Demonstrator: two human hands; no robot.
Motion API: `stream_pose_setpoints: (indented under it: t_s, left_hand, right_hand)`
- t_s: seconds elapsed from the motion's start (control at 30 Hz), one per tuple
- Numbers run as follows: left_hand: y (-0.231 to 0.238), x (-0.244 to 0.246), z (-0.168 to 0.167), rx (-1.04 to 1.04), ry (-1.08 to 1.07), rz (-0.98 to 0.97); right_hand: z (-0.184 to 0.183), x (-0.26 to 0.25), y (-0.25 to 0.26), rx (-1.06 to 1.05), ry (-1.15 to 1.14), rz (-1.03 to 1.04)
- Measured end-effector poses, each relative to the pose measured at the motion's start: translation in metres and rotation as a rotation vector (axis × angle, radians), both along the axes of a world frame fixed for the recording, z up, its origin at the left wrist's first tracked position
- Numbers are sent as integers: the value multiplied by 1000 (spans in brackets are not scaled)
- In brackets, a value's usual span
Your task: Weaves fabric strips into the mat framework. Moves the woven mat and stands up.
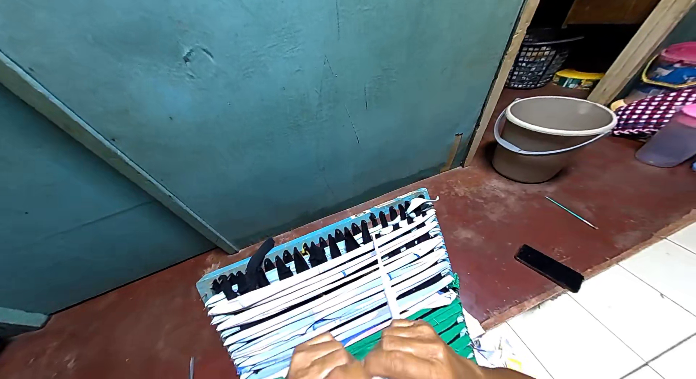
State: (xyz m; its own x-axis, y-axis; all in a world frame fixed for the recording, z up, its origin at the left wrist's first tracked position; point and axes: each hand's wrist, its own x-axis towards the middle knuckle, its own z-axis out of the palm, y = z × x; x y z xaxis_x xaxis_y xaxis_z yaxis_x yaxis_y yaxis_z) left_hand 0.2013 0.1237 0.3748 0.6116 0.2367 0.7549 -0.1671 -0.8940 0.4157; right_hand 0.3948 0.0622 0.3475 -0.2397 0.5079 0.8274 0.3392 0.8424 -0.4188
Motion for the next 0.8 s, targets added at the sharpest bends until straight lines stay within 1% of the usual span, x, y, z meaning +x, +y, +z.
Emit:
stream_pose_setpoints:
  t_s: [0.07,0.1,0.2,0.23,0.27,0.37,0.4,0.43,0.5,0.57,0.63,0.73,0.8]
  left_hand:
    - [4,15,-7,-11,5,-13]
    - [9,22,-13,-40,5,13]
    - [43,45,-44,-198,96,254]
    - [58,54,-54,-239,192,355]
    - [70,62,-59,-275,334,454]
    - [87,90,-48,-403,879,646]
    - [90,98,-44,-410,1021,689]
    - [91,104,-42,-405,1128,722]
    - [91,109,-39,-359,1253,763]
    - [92,112,-40,-329,1334,783]
    - [95,113,-44,-355,1355,780]
    - [99,112,-51,-447,1275,753]
    - [99,107,-59,-513,1135,734]
  right_hand:
    - [-5,13,1,-22,-23,-49]
    - [-10,20,4,-34,-36,-75]
    - [-36,36,34,-122,-92,-259]
    - [-46,40,49,-173,-106,-339]
    - [-56,43,65,-224,-108,-393]
    - [-76,52,105,-349,-74,-379]
    - [-79,53,113,-370,-89,-380]
    - [-83,53,118,-397,-118,-394]
    - [-90,53,127,-413,-183,-452]
    - [-95,55,129,-413,-223,-503]
    - [-101,54,130,-365,-212,-546]
    - [-109,54,131,-295,-166,-602]
    - [-112,53,132,-268,-145,-616]
